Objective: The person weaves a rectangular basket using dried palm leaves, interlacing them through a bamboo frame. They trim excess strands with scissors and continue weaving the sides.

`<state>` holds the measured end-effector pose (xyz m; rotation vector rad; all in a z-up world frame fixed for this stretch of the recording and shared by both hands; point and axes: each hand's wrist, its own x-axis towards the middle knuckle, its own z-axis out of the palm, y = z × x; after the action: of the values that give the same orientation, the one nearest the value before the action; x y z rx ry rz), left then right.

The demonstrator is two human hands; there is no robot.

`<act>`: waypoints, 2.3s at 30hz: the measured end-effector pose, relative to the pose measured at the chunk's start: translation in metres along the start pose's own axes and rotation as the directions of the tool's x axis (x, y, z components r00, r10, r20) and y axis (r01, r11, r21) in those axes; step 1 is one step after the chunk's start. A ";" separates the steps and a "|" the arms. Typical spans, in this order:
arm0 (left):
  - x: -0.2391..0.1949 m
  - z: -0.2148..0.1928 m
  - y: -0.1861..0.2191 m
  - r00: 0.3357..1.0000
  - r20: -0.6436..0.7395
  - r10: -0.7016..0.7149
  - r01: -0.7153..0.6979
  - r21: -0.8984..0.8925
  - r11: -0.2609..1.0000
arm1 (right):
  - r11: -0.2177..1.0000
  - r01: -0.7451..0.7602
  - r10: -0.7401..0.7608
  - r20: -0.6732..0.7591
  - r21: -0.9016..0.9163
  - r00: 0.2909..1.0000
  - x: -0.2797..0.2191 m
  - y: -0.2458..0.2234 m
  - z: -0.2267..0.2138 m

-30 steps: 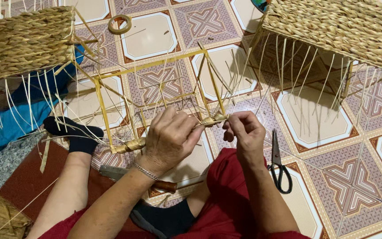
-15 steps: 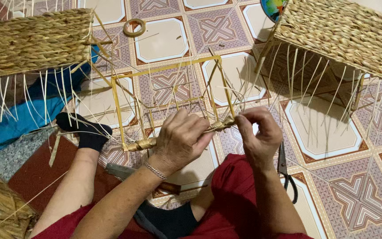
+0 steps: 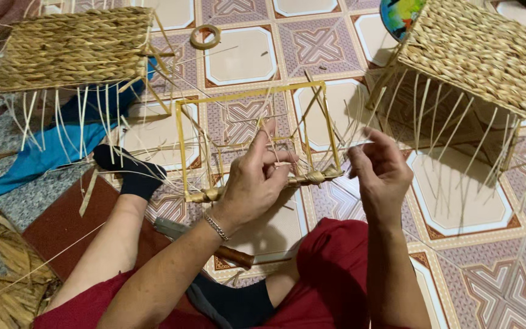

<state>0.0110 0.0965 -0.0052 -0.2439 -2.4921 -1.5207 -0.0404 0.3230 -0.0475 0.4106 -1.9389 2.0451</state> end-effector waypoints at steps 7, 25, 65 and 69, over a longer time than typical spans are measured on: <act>0.005 -0.004 0.003 0.999 0.031 -0.026 0.024 0.057 0.998 | 0.737 0.408 -0.538 -0.101 -0.539 0.837 -0.013 -0.030 0.011; 0.009 -0.001 -0.012 1.000 -0.016 -0.021 0.023 0.137 0.990 | 0.955 0.207 -0.136 0.308 -0.213 0.942 -0.014 -0.030 0.035; -0.026 0.014 0.025 0.927 0.084 0.365 -0.370 0.359 0.857 | 1.000 -0.001 0.002 0.318 -0.001 0.948 -0.016 -0.013 0.028; 0.005 0.018 0.029 0.958 0.279 -0.060 -0.083 0.471 0.878 | 0.989 -0.070 0.036 0.253 0.128 0.967 -0.016 -0.013 0.019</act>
<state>0.0114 0.1263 0.0130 -0.4162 -2.9874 -0.8574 -0.0204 0.3046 -0.0411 0.6852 -1.9725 2.2634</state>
